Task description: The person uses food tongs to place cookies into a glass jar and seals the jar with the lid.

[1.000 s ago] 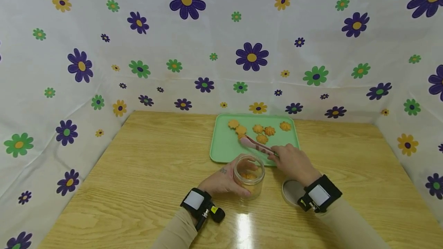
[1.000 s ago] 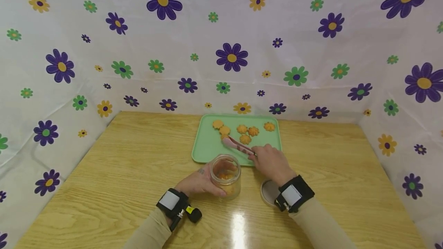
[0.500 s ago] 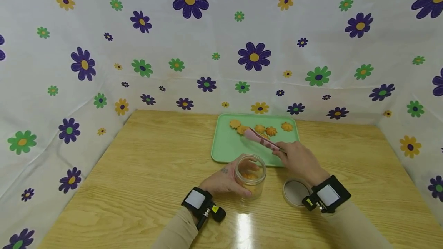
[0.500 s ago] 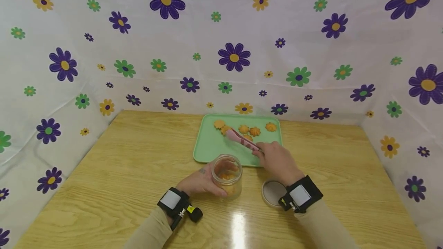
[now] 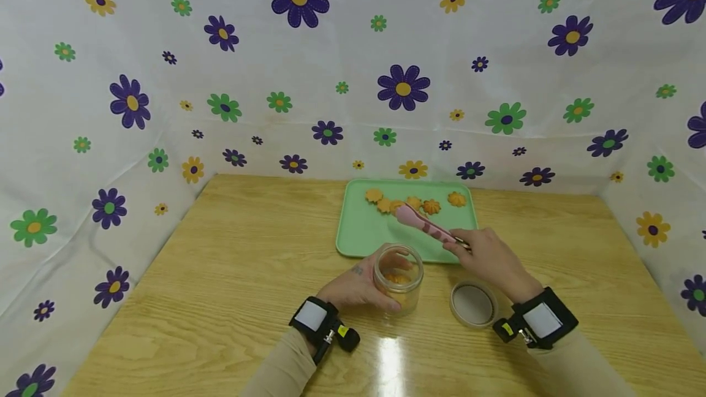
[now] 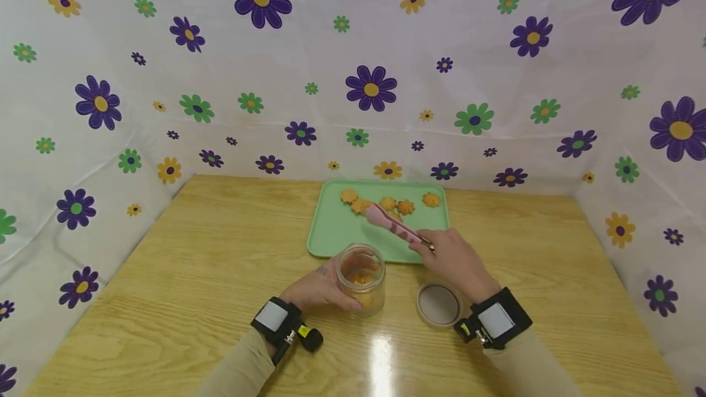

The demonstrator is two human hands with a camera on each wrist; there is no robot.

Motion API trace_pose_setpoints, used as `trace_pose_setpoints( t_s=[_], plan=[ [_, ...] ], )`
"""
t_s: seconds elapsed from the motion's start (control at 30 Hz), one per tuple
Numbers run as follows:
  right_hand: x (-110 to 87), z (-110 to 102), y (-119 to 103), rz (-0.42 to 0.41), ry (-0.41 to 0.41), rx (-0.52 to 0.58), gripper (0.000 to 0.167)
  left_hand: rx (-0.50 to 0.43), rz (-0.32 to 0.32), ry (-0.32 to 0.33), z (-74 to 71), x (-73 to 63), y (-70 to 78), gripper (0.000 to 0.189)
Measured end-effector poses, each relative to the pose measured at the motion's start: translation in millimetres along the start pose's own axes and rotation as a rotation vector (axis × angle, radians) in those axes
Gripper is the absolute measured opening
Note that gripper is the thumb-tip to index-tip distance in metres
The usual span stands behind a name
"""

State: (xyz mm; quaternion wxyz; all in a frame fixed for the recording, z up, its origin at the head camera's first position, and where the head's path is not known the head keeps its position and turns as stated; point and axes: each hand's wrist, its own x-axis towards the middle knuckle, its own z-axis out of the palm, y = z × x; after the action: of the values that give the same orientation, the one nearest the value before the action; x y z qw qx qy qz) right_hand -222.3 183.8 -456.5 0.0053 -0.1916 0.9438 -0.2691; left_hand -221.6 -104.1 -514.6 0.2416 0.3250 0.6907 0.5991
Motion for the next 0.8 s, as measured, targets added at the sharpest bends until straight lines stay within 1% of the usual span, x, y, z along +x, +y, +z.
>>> trace_pose_setpoints(
  t_s=[0.27,0.5,0.7,0.8],
  plan=[
    [-9.1,-4,0,0.002,0.014,0.048,0.033,-0.028,-0.003,-0.015,0.6,-0.6,0.5,0.09],
    [-17.5,-8,0,0.03,0.018,0.059,0.04,-0.041,0.003,-0.025,0.1,-0.1,1.0,0.09],
    [-29.9,-15,1,0.015,0.048,0.084,0.031,-0.048,0.003,-0.021,-0.5,-0.7,2.8,0.09],
    [-35.3,-17,-2,0.006,0.061,0.091,0.031,-0.045,-0.002,-0.021,-1.6,-2.5,3.6,0.09]
  ],
)
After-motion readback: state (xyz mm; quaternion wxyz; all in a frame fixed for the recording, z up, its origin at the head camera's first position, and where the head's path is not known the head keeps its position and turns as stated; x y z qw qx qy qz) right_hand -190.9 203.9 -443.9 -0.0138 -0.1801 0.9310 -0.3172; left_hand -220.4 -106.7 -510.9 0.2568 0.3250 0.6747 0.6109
